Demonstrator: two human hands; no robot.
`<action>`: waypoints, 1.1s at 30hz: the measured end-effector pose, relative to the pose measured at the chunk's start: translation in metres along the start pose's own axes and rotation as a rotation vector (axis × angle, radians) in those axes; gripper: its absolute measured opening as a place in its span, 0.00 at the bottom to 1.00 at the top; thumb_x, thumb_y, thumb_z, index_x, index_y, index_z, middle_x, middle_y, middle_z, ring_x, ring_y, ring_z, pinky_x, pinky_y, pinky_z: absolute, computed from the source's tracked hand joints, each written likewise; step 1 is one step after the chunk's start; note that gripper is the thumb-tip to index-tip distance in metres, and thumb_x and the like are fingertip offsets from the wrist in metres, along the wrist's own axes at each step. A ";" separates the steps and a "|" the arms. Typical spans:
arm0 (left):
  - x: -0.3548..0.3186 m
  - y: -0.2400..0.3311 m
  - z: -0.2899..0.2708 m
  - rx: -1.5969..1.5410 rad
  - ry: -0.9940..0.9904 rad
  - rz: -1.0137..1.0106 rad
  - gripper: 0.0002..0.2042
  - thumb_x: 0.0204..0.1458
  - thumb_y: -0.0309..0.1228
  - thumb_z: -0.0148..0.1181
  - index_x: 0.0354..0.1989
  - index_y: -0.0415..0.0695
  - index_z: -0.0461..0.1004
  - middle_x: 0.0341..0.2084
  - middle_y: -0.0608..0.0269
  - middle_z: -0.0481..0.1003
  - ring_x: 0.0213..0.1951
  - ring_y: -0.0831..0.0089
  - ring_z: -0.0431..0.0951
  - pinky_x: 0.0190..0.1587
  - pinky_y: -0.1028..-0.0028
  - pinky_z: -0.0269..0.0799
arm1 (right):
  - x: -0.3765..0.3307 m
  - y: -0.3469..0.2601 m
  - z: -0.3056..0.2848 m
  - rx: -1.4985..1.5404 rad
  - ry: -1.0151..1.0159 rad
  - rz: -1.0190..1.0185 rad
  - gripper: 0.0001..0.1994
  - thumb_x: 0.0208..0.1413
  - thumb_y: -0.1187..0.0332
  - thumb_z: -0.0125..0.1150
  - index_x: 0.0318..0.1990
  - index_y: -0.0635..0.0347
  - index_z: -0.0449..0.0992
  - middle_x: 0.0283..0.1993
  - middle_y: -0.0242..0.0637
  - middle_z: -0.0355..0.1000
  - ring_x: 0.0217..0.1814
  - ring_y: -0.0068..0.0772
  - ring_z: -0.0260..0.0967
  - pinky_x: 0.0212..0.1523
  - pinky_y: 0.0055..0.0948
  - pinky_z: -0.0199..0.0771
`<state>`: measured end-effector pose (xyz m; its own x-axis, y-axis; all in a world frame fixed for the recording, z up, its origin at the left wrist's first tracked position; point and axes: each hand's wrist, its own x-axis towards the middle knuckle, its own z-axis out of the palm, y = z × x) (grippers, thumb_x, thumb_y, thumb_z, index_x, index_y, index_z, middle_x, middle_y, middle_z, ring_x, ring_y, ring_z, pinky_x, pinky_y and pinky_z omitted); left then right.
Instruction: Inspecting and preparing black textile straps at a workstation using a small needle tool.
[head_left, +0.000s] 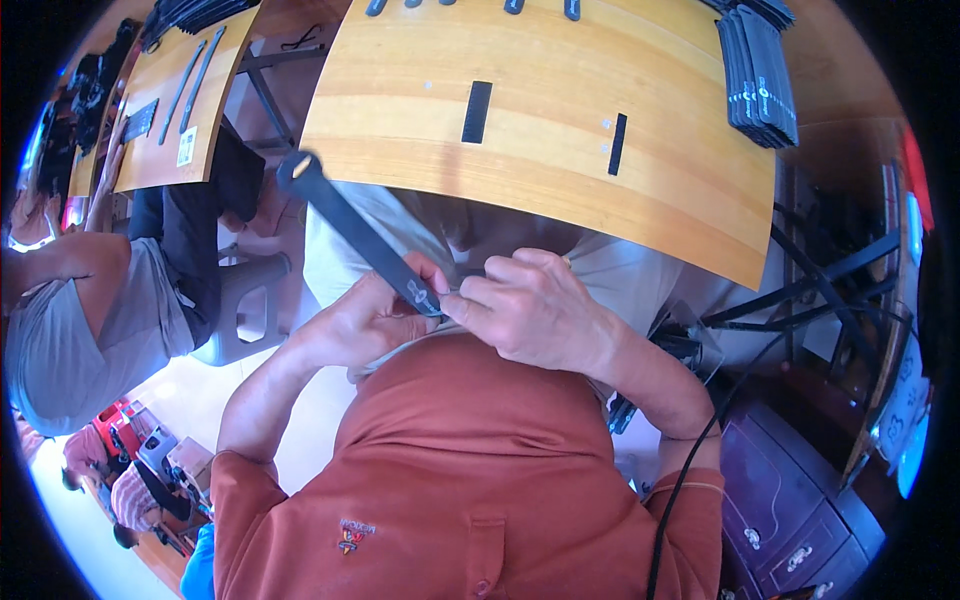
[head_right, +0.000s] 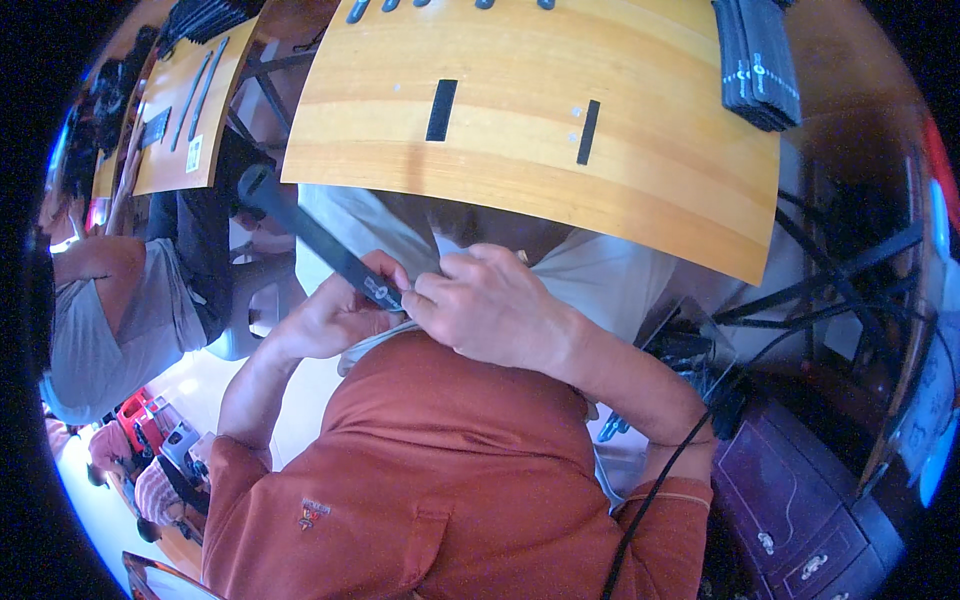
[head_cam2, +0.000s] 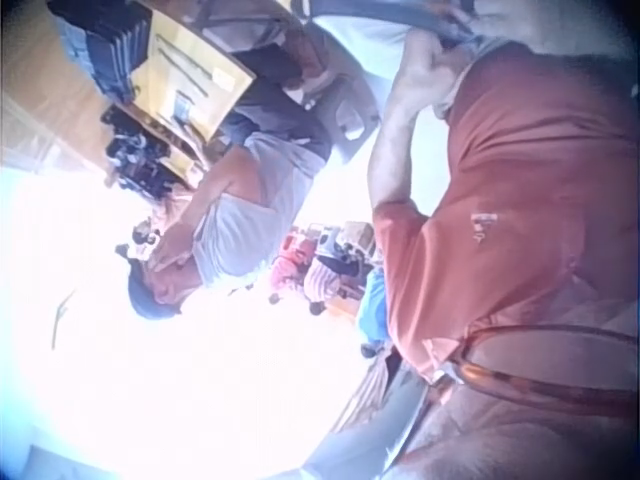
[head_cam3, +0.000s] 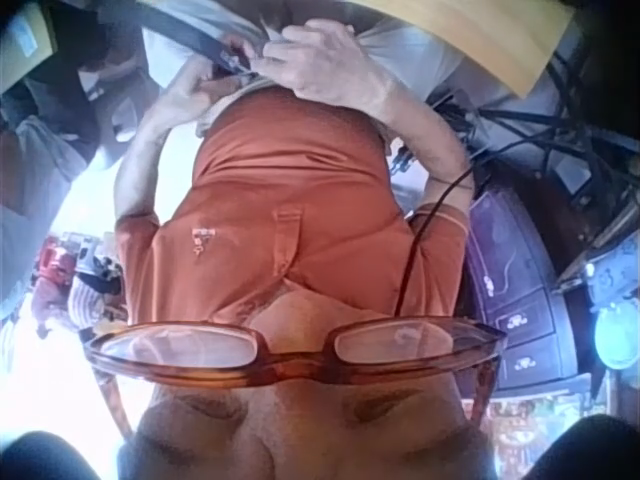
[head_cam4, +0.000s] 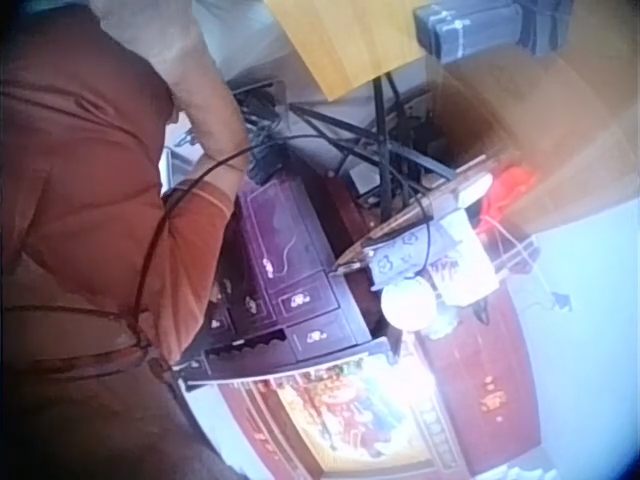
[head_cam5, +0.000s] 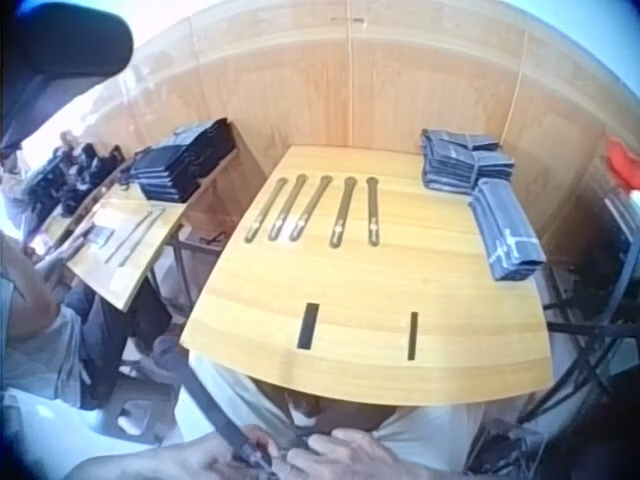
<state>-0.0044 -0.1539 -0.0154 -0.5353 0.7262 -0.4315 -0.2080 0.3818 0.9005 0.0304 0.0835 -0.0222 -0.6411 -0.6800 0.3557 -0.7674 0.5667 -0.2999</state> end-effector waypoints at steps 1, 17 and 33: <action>0.001 -0.003 0.000 -0.173 0.019 -0.024 0.18 0.55 0.16 0.59 0.52 0.41 0.64 0.37 0.69 0.69 0.40 0.80 0.72 0.44 0.77 0.70 | 0.000 0.004 0.002 0.151 0.004 0.067 0.09 0.50 0.68 0.60 0.39 0.54 0.81 0.25 0.27 0.67 0.28 0.28 0.68 0.26 0.31 0.67; -0.003 0.000 0.015 -0.460 0.049 0.055 0.13 0.57 0.17 0.57 0.49 0.39 0.66 0.37 0.66 0.72 0.38 0.79 0.73 0.44 0.76 0.72 | 0.000 -0.006 0.029 0.849 0.313 0.287 0.08 0.48 0.77 0.68 0.37 0.58 0.79 0.32 0.36 0.74 0.30 0.38 0.76 0.26 0.32 0.73; -0.014 0.015 0.031 -0.190 0.052 0.135 0.08 0.56 0.27 0.50 0.39 0.38 0.74 0.32 0.62 0.75 0.34 0.74 0.74 0.36 0.73 0.68 | 0.021 -0.019 -0.002 0.856 0.438 0.191 0.07 0.55 0.69 0.66 0.36 0.59 0.73 0.31 0.38 0.74 0.29 0.39 0.76 0.26 0.33 0.75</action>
<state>0.0254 -0.1402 0.0020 -0.6093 0.7307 -0.3079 -0.2796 0.1654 0.9458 0.0317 0.0590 -0.0070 -0.8312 -0.2809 0.4798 -0.5006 0.0026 -0.8657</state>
